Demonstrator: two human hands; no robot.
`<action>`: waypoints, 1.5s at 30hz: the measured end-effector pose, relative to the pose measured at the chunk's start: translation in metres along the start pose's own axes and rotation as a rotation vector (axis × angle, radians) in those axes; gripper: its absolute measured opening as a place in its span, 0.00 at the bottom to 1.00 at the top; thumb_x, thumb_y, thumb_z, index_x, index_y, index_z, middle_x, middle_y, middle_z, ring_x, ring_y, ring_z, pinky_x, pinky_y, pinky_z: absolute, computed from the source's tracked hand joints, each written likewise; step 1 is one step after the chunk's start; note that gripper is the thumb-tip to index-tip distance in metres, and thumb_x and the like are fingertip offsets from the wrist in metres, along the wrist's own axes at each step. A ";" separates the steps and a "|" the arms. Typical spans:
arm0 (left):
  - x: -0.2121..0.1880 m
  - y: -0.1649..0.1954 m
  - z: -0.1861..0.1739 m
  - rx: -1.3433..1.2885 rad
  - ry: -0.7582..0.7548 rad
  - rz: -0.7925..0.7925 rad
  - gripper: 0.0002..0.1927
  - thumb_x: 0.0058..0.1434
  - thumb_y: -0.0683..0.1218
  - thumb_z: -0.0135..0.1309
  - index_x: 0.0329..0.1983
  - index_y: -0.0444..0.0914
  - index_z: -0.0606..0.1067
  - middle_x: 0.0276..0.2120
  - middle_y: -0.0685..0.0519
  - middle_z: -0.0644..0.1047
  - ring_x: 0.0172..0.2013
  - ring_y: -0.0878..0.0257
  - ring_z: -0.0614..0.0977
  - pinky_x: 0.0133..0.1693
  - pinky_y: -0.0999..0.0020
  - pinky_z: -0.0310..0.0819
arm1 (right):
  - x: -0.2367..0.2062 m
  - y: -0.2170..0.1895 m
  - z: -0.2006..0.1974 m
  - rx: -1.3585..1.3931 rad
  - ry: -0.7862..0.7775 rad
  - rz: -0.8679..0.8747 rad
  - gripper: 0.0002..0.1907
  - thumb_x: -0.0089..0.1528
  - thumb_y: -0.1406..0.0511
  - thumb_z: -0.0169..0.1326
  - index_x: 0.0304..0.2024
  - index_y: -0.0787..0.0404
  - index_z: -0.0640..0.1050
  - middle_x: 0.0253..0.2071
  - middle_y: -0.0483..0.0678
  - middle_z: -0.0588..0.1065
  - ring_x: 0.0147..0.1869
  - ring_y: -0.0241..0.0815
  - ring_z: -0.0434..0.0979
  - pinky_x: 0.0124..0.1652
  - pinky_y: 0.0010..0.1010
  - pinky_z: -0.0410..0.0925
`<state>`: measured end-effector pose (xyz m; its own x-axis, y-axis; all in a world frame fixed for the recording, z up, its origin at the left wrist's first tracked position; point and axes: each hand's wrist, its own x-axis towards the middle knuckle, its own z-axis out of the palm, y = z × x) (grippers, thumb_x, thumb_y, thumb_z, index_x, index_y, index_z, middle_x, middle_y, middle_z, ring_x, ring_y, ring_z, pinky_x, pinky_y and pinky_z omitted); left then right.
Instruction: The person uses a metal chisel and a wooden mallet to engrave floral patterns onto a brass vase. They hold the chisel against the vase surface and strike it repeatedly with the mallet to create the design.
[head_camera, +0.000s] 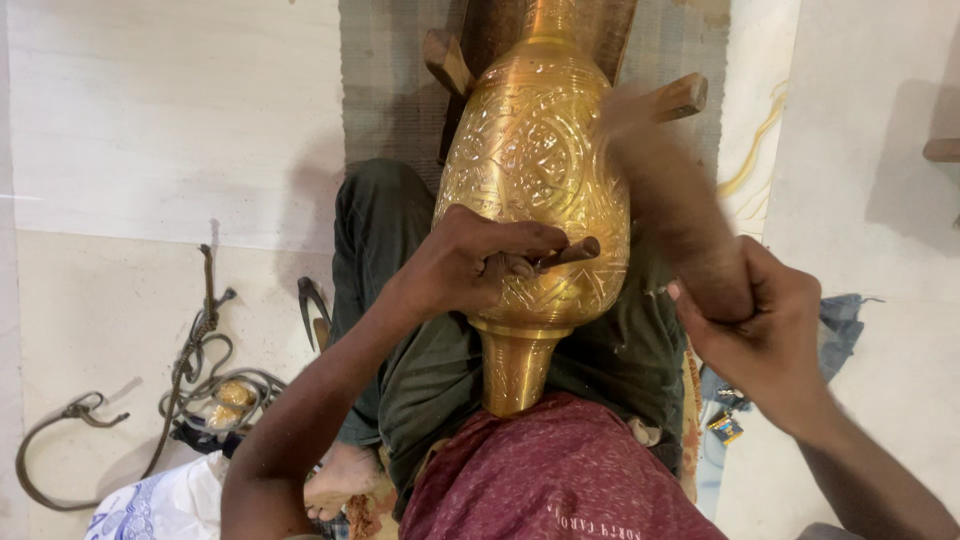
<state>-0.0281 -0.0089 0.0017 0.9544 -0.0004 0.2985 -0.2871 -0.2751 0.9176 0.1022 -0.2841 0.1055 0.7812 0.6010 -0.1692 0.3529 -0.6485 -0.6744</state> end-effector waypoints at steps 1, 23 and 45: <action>0.000 0.000 0.000 0.007 -0.005 0.010 0.24 0.52 0.34 0.58 0.55 0.35 0.79 0.50 0.46 0.84 0.46 0.59 0.89 0.49 0.69 0.86 | 0.000 -0.002 0.001 -0.092 -0.026 -0.033 0.11 0.53 0.69 0.64 0.35 0.65 0.75 0.22 0.53 0.72 0.25 0.47 0.70 0.27 0.35 0.63; -0.001 0.000 0.004 -0.013 0.038 -0.037 0.26 0.52 0.31 0.58 0.57 0.35 0.77 0.45 0.46 0.84 0.46 0.58 0.88 0.49 0.68 0.85 | 0.004 -0.011 0.012 -0.203 -0.011 -0.105 0.11 0.53 0.71 0.66 0.32 0.63 0.75 0.21 0.52 0.73 0.26 0.45 0.74 0.32 0.36 0.69; -0.002 -0.003 0.004 0.012 0.040 0.016 0.28 0.53 0.27 0.48 0.56 0.36 0.79 0.49 0.49 0.84 0.48 0.59 0.89 0.51 0.67 0.83 | 0.000 0.002 0.015 -0.092 0.075 -0.213 0.12 0.54 0.71 0.59 0.39 0.66 0.75 0.25 0.47 0.70 0.26 0.33 0.69 0.29 0.28 0.64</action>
<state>-0.0287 -0.0118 -0.0028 0.9457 0.0339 0.3233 -0.3007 -0.2870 0.9095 0.0951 -0.2789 0.0935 0.7192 0.6943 0.0261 0.5565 -0.5532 -0.6199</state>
